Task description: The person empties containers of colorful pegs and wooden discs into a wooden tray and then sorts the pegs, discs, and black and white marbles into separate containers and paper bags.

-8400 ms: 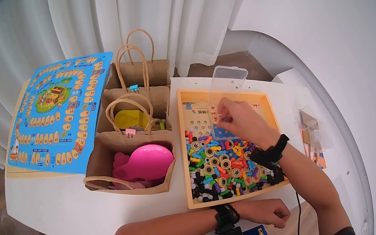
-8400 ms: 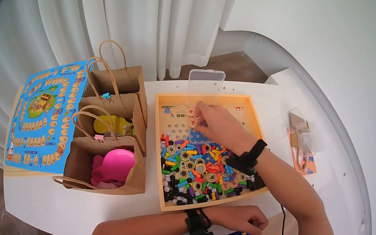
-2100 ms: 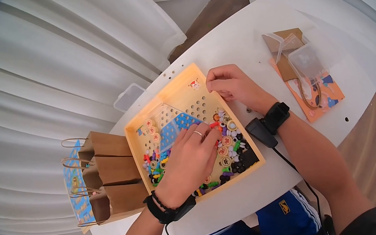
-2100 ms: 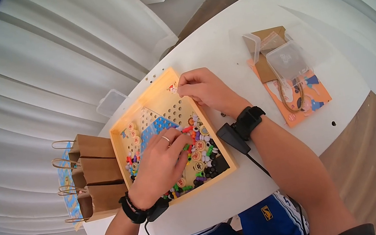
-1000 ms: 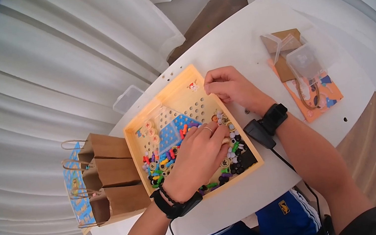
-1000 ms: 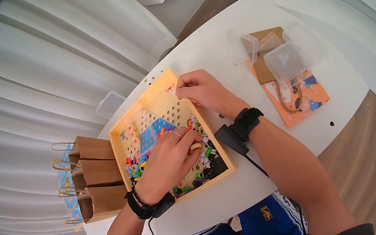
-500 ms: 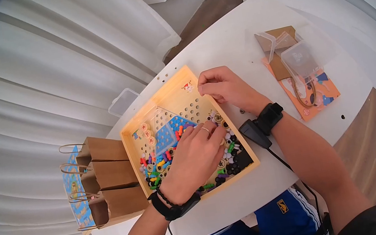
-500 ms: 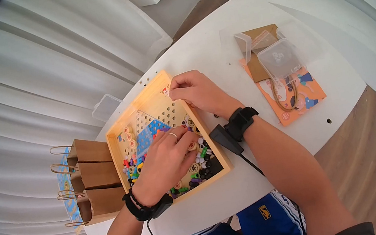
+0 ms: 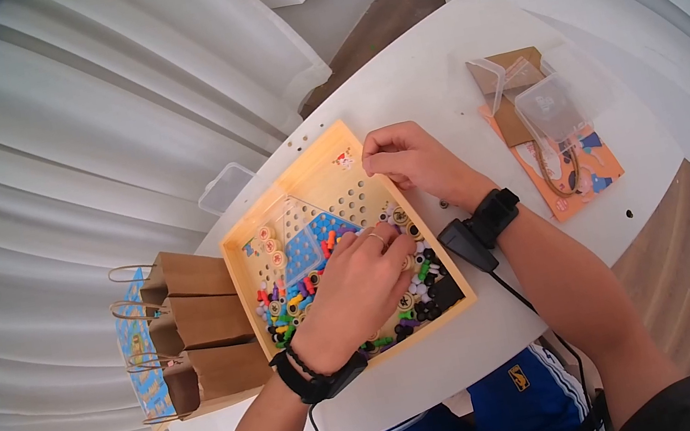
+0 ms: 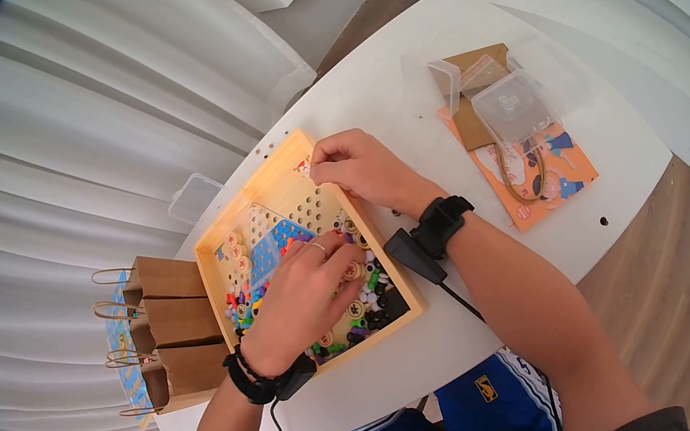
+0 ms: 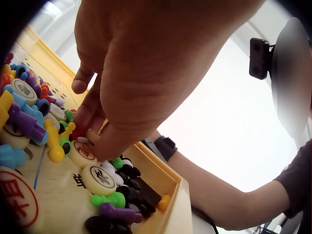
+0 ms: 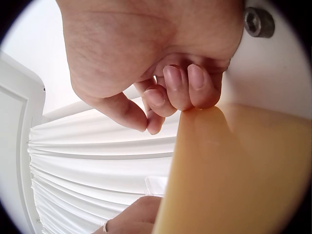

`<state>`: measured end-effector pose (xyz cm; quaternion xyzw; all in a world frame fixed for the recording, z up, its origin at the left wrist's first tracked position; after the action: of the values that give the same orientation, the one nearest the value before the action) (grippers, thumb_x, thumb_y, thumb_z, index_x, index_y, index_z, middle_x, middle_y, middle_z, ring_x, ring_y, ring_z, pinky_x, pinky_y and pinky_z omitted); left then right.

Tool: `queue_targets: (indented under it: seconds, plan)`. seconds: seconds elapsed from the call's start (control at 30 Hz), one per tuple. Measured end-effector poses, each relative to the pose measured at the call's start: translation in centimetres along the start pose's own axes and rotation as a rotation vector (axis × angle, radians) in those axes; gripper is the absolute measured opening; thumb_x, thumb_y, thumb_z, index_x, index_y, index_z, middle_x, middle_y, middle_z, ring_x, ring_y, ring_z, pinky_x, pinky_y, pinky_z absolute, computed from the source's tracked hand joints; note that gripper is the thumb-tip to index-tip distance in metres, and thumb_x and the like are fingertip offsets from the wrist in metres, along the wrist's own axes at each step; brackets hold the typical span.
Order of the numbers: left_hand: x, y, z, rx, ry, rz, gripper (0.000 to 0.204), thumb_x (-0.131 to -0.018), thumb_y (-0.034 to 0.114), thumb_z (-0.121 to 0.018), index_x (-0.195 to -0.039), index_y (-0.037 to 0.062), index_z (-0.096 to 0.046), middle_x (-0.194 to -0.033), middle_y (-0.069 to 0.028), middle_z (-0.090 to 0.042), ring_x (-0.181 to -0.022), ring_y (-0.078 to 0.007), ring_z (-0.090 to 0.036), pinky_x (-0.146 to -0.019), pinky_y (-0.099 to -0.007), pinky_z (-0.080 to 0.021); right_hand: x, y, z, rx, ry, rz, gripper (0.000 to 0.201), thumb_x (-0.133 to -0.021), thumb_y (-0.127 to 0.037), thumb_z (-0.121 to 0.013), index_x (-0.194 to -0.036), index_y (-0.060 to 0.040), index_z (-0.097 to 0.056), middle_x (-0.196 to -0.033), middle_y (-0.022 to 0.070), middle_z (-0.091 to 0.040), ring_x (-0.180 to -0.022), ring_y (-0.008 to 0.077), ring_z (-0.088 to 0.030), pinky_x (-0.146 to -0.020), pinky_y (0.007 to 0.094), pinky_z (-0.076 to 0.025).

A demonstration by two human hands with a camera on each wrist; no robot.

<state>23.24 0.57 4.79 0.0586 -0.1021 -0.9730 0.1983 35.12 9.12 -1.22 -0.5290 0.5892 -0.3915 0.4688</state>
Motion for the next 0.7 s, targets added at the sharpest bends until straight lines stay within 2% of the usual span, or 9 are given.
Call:
queue_targets:
  seconds: [0.33,0.43,0.5,0.6,0.67,0.7]
  plan:
    - [0.0,0.2,0.4,-0.032,0.075,-0.026,0.025,-0.083,0.01,-0.076,-0.106,0.0075,-0.067,-0.107,-0.0112,-0.066,-0.093,-0.0332,-0.065,-0.087,-0.042,-0.052,0.1,-0.2,-0.1,-0.014,-0.001,-0.016,0.013,-0.096,-0.01,-0.064,-0.084,-0.004,-0.064,-0.063,-0.0083,-0.044,-0.056,0.0012,-0.036,-0.051,0.0214,-0.029]
    - [0.5,-0.4,1.3,0.069,0.087,0.026,0.024,-0.084,0.008,-0.076,-0.106,0.0072,-0.067,-0.107,-0.011,-0.066,-0.09,-0.0328,-0.066,-0.085,-0.0412,-0.053,0.1,0.0,-0.1,-0.03,-0.006,-0.012,0.013,-0.096,-0.01,-0.064,-0.084,-0.0039,-0.064,-0.063,-0.0082,-0.044,-0.056,0.0012,-0.036,-0.051,0.0213,-0.028]
    - [1.4,-1.9,1.9,0.159,0.092,0.149,0.023,-0.085,0.005,-0.076,-0.107,0.0058,-0.067,-0.1,-0.0113,-0.067,-0.086,-0.0311,-0.066,-0.081,-0.0408,-0.053,0.2,0.0,-0.1,-0.039,-0.008,-0.022,0.012,-0.096,-0.01,-0.064,-0.085,-0.0041,-0.064,-0.064,-0.0081,-0.044,-0.056,0.0012,-0.037,-0.051,0.0212,-0.029]
    - [2.7,-4.2,4.0,0.113,0.094,0.231,0.023,-0.086,0.002,-0.074,-0.107,0.0041,-0.067,-0.093,-0.0125,-0.067,-0.084,-0.0288,-0.067,-0.077,-0.0399,-0.053,0.1,0.0,0.0,-0.024,-0.005,-0.014,0.012,-0.095,-0.01,-0.064,-0.085,-0.0041,-0.065,-0.064,-0.008,-0.045,-0.055,0.0012,-0.037,-0.051,0.0211,-0.029]
    - [3.9,-5.9,5.3,0.131,0.157,0.231,0.022,-0.085,0.001,-0.074,-0.106,0.0031,-0.066,-0.087,-0.0131,-0.066,-0.082,-0.0272,-0.067,-0.075,-0.0387,-0.053,-0.1,0.0,-0.1,-0.027,-0.008,-0.018,0.012,-0.095,-0.01,-0.064,-0.085,-0.004,-0.065,-0.064,-0.0078,-0.045,-0.056,0.0012,-0.038,-0.052,0.021,-0.029]
    - [4.7,-7.5,5.7,0.1,0.177,0.298,0.021,-0.085,0.001,-0.074,-0.105,0.003,-0.066,-0.087,-0.013,-0.066,-0.081,-0.0271,-0.067,-0.075,-0.0381,-0.053,-0.2,0.1,-0.3,-0.028,-0.011,-0.025,0.012,-0.095,-0.01,-0.064,-0.085,-0.004,-0.065,-0.064,-0.0076,-0.046,-0.056,0.0012,-0.038,-0.052,0.021,-0.029]
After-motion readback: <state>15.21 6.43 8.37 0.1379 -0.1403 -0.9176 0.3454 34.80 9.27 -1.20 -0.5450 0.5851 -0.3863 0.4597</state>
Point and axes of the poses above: each hand's wrist, its own x-axis away from the middle knuckle, its own z-axis out of the back of the hand, y = z × x, the point moved 9 cm from there along -x, towards the middle knuckle
